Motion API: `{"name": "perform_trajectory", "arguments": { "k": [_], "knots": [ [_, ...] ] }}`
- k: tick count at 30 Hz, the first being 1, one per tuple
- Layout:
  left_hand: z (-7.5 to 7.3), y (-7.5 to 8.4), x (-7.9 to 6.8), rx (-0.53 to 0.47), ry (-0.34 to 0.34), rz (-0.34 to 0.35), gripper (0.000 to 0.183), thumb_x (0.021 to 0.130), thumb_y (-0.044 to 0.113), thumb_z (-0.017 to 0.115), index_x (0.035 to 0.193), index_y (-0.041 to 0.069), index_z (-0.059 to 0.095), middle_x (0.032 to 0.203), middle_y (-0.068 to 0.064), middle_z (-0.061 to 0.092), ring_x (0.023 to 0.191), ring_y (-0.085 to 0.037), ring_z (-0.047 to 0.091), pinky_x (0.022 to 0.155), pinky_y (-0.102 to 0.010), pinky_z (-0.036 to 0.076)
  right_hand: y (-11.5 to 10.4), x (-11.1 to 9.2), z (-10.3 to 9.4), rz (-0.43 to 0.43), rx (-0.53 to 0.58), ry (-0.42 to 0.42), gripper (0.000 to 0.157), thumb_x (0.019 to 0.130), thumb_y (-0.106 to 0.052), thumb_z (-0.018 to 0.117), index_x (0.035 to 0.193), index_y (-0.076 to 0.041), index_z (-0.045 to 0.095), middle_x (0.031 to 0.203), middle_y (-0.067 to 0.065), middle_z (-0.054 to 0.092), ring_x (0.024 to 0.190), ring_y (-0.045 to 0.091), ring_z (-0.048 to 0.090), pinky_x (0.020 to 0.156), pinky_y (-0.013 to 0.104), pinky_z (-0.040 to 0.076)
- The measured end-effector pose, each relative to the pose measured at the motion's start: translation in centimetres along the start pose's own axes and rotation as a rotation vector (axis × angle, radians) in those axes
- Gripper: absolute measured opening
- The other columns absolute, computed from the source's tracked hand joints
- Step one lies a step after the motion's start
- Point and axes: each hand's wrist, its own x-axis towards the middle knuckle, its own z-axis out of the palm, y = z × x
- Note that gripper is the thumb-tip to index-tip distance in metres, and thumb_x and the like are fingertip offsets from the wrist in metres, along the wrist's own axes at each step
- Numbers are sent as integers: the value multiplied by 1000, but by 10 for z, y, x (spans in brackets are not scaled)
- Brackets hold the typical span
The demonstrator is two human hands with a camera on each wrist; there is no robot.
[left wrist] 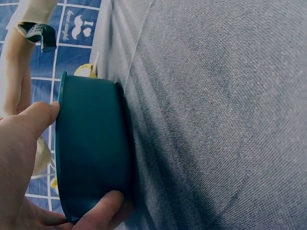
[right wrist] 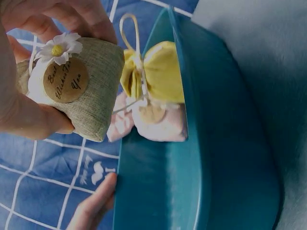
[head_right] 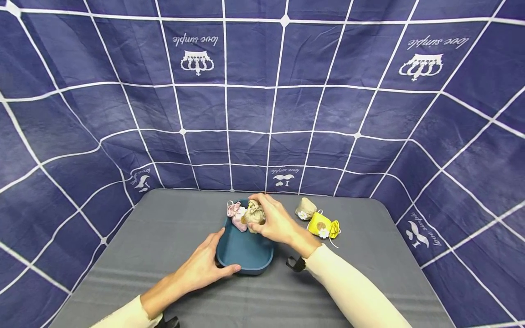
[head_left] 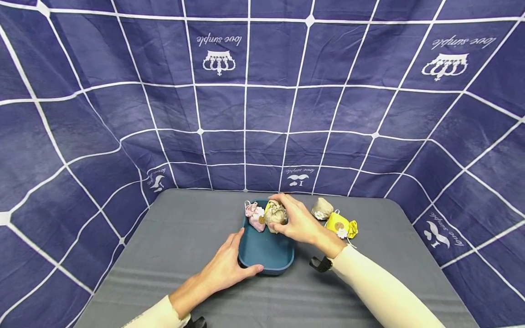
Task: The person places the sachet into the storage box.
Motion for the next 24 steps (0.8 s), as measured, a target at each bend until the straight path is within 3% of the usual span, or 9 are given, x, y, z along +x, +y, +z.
{"name": "perform_trajectory", "arguments": {
  "k": [9, 15, 24],
  "knots": [
    [-1, 2, 1, -10, -6, -21, 126, 86, 64, 99, 174, -7, 42, 165, -28, 60, 151, -44, 65, 123, -61, 58, -11, 15, 16, -35, 29, -87, 71, 89, -10, 97, 151, -7, 64, 147, 12, 75, 128, 24, 76, 109, 44, 66],
    [-3, 3, 1, -19, -14, -28, 127, 86, 63, 99, 175, -7, 41, 169, -27, 58, 154, -43, 63, 127, -60, 56, -16, 23, 24, -42, 20, -144, 71, 91, -15, 98, 153, -9, 63, 142, 9, 75, 122, 21, 75, 105, 39, 65],
    [-1, 3, -1, -1, -5, -18, 128, 86, 64, 99, 174, -8, 42, 165, -27, 60, 152, -43, 65, 126, -59, 56, -19, 29, 35, -44, -10, -240, 71, 96, -17, 96, 157, -8, 59, 147, 13, 74, 129, 24, 73, 111, 45, 64]
  ]
}}
